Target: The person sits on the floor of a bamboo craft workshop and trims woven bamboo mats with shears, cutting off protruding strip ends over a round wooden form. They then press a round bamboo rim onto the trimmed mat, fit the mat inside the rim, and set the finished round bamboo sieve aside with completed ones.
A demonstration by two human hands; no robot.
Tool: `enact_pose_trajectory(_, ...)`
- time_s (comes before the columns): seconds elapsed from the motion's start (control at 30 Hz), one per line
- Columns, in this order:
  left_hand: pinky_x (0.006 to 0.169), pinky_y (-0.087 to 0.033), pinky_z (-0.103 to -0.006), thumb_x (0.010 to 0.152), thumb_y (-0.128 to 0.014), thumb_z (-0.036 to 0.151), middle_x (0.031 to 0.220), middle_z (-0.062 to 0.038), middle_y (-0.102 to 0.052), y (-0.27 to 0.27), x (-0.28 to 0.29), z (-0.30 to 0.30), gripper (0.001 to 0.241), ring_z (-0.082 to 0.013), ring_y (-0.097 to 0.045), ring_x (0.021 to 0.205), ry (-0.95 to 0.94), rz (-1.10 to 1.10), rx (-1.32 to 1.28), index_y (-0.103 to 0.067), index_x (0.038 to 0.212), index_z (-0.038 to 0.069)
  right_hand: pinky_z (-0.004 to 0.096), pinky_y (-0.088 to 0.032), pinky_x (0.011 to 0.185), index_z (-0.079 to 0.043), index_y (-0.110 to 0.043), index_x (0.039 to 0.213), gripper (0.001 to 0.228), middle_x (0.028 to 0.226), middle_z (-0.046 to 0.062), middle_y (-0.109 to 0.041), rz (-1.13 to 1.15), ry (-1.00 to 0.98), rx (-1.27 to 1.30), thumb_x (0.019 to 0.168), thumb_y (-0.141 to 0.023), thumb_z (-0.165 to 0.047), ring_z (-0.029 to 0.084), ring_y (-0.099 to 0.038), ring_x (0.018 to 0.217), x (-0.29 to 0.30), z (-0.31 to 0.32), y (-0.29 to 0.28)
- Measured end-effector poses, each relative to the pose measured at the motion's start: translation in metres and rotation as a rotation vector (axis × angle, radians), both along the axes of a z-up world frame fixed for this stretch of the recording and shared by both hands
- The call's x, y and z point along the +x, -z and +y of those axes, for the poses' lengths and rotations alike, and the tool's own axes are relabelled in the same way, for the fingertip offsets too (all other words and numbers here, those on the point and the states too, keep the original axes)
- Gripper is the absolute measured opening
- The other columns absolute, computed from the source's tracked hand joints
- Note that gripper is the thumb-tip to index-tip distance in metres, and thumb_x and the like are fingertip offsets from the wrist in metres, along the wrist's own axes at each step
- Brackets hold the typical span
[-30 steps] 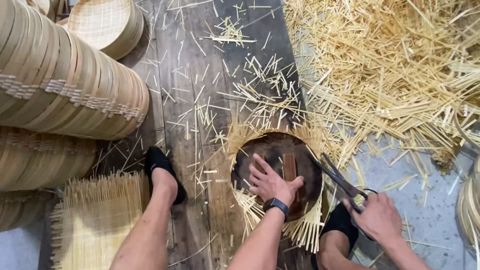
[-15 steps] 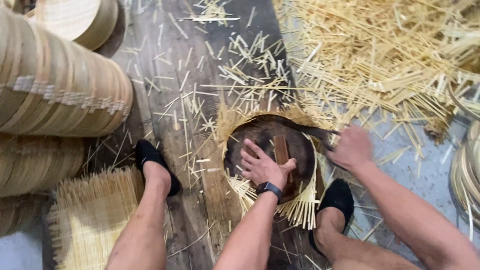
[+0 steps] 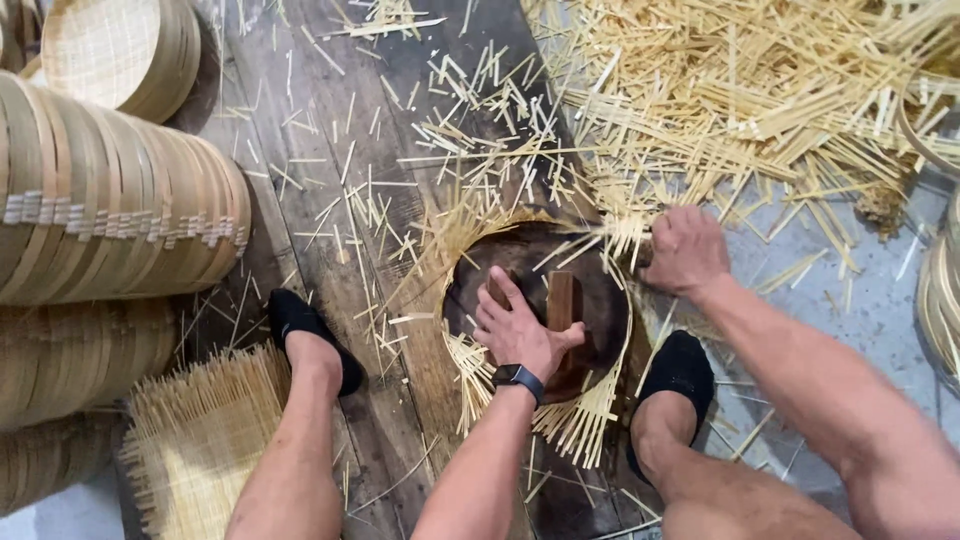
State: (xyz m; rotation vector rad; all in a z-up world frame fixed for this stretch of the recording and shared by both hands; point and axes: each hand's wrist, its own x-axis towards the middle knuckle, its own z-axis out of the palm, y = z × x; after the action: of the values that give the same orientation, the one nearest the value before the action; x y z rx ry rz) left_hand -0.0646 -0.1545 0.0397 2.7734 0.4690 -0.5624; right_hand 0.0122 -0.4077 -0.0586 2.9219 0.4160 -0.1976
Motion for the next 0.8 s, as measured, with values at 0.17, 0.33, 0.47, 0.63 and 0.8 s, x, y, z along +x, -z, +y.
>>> enact_pose_trajectory(0.17,0.109,-0.028,-0.067,0.049,-0.097,0.062,0.154,-0.032,-0.021,-0.009,-0.003,0.01,0.161,-0.0489,-0.03,0.138,0.144,0.029,-0.033,0.005,0.16,0.005,0.034,-0.056,0.066,-0.012,-0.069,0.087,0.031,0.082,0.007,-0.062,0.244,0.036,-0.001,0.094,-0.062,-0.042,0.018,-0.06,0.075,0.002,-0.036,-0.033)
enact_pose_trajectory(0.33,0.108,-0.029,-0.0658,0.049,-0.097,0.059,0.154,-0.031,-0.023,-0.015,0.001,0.011,0.157,-0.0497,-0.031,0.138,0.225,0.032,-0.038,0.001,0.159,0.004,0.034,-0.054,0.06,-0.01,-0.066,0.083,0.047,0.076,0.007,-0.058,0.149,-0.008,0.022,0.081,-0.064,-0.056,0.019,-0.058,0.072,0.021,0.002,-0.032)
enact_pose_trajectory(0.47,0.109,-0.027,-0.0659,0.047,-0.099,0.053,0.153,-0.03,-0.024,-0.021,0.003,0.02,0.156,-0.0502,-0.03,0.138,0.284,0.032,-0.087,-0.001,0.159,0.006,0.035,-0.052,0.065,-0.011,-0.065,0.082,0.03,0.075,0.005,-0.057,0.05,-0.09,0.067,0.085,-0.064,-0.041,0.018,-0.057,0.07,0.027,-0.015,0.003)
enact_pose_trajectory(0.63,0.111,-0.025,-0.0656,0.04,-0.098,0.051,0.153,-0.023,-0.027,-0.017,-0.003,0.026,0.156,-0.0468,-0.031,0.139,0.424,0.049,-0.106,-0.005,0.159,0.013,0.037,-0.051,0.07,-0.013,-0.064,0.08,0.022,0.08,0.005,-0.057,0.164,-0.088,0.129,0.094,-0.06,-0.031,0.019,-0.058,0.076,0.013,-0.049,0.003)
enact_pose_trajectory(0.8,0.11,-0.023,-0.0671,0.041,-0.098,0.052,0.152,-0.026,-0.026,-0.017,-0.004,0.031,0.157,-0.0487,-0.029,0.137,0.526,0.044,-0.108,-0.005,0.16,0.01,0.034,-0.053,0.062,-0.012,-0.06,0.073,0.04,0.067,0.003,-0.049,0.07,-0.211,-0.1,0.076,-0.069,-0.05,0.017,-0.052,0.064,0.032,0.022,-0.033)
